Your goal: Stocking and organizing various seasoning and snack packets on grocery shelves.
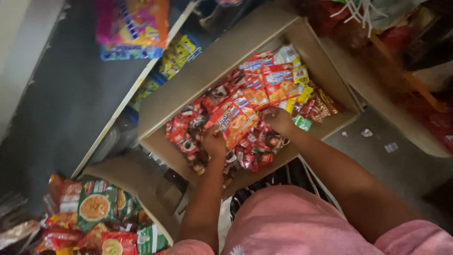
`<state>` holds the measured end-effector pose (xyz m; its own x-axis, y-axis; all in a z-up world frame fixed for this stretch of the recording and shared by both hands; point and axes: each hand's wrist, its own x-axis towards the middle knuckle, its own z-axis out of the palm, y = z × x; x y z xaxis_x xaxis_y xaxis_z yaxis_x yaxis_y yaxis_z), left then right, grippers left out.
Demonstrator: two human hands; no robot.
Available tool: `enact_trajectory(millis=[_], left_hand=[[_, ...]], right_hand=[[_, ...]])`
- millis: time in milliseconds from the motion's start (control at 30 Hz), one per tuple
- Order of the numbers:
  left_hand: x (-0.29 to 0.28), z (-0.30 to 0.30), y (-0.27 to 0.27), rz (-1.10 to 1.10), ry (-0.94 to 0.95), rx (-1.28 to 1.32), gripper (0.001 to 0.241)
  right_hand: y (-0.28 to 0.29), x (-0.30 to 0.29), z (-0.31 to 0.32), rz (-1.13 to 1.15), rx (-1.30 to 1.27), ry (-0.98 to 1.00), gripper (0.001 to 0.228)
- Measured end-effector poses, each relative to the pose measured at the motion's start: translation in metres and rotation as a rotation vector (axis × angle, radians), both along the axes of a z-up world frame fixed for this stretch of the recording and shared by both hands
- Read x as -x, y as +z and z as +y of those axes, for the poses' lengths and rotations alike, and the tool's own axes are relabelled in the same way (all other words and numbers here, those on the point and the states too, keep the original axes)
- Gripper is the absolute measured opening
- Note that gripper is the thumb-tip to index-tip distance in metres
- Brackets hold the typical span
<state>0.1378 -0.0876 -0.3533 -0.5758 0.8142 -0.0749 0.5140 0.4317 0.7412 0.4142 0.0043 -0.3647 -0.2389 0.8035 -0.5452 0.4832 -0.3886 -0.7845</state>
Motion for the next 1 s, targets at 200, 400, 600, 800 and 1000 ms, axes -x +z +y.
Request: enact_trajectory(millis=[200,400,600,800,1000], left_hand=[[0.001,0.003,0.097,0.169,-0.084,0.057,0.045],[-0.003,0.005,0.205,-0.041,-0.178,-0.168,0.052],[0.033,-0.012,0.304,-0.243,-0.159,-0.260,0.046],[0.081,-0.040,0.370,-0.299,-0.088,-0.562,0.046],[0.119,-0.060,0.461,-0.470,0.008,-0.820,0.062]], right_hand=[[0.029,0.046,0.001,-0.111,-0.238,0.267,0.034],[0.066,0.088,0.019,0.604,0.069,-0.006,0.065],[0.178,0.133,0.039,0.725,0.136,0.203,0.046],[0.279,0.208,0.033,0.912,0.120,0.219,0.028],[0.410,0.262,0.010,1.071,0.057,0.223,0.016]])
